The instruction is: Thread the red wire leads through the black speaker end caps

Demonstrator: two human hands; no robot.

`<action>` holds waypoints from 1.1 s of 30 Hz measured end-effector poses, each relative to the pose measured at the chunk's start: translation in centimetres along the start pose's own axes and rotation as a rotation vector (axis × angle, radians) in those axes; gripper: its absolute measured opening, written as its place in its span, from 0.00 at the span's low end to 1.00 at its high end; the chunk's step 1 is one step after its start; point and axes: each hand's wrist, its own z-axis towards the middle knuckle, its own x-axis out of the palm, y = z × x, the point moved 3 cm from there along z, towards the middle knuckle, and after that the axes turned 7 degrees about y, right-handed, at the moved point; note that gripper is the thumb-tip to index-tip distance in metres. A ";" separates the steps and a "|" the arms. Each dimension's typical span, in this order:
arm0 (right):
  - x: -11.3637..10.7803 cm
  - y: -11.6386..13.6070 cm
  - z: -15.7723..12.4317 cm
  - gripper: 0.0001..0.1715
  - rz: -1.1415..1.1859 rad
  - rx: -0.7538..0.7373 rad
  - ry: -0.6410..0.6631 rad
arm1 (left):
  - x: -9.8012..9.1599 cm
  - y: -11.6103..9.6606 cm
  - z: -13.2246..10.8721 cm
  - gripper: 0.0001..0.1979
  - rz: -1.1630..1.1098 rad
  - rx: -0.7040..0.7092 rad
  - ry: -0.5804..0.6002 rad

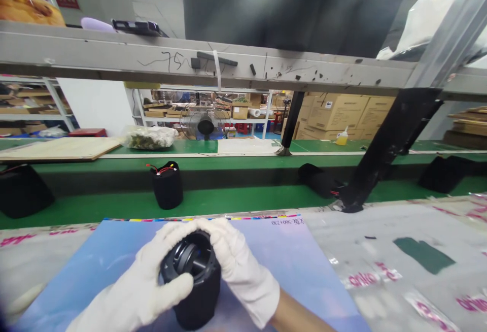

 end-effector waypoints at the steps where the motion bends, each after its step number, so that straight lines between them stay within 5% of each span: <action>1: 0.1 0.0 0.0 0.19 0.002 -0.002 -0.019 | 0.0 -0.1 -0.2 0.28 0.034 -0.014 -0.011; 6: 0.1 0.3 -0.2 0.20 0.021 0.076 -0.084 | 1.3 0.9 -1.1 0.45 0.069 0.033 -0.094; 9: 0.1 0.8 0.1 0.19 -0.022 0.118 -0.030 | 1.6 1.5 -1.4 0.41 0.209 0.117 -0.177; 12: -0.2 1.3 0.2 0.19 0.016 0.143 0.006 | 1.2 1.7 -1.5 0.35 0.238 0.115 -0.129; 18: -0.6 2.5 -0.7 0.37 -0.121 0.118 0.380 | 0.2 1.1 -2.0 0.26 0.137 -0.093 -0.034; 21: -0.7 3.0 -0.9 0.31 -0.237 0.092 0.391 | 0.3 1.0 -1.8 0.25 0.133 -0.139 0.005; 26: -0.6 2.9 -1.2 0.43 -0.232 0.167 0.396 | 0.4 0.9 -1.3 0.39 0.132 -0.072 0.037; 30: -0.3 2.4 -1.6 0.43 -0.300 0.270 0.355 | 0.6 1.2 -1.4 0.33 0.052 -0.156 0.012; 33: -0.3 2.6 -1.4 0.34 -0.372 0.216 0.306 | 1.1 1.8 -1.3 0.32 0.046 -0.257 -0.026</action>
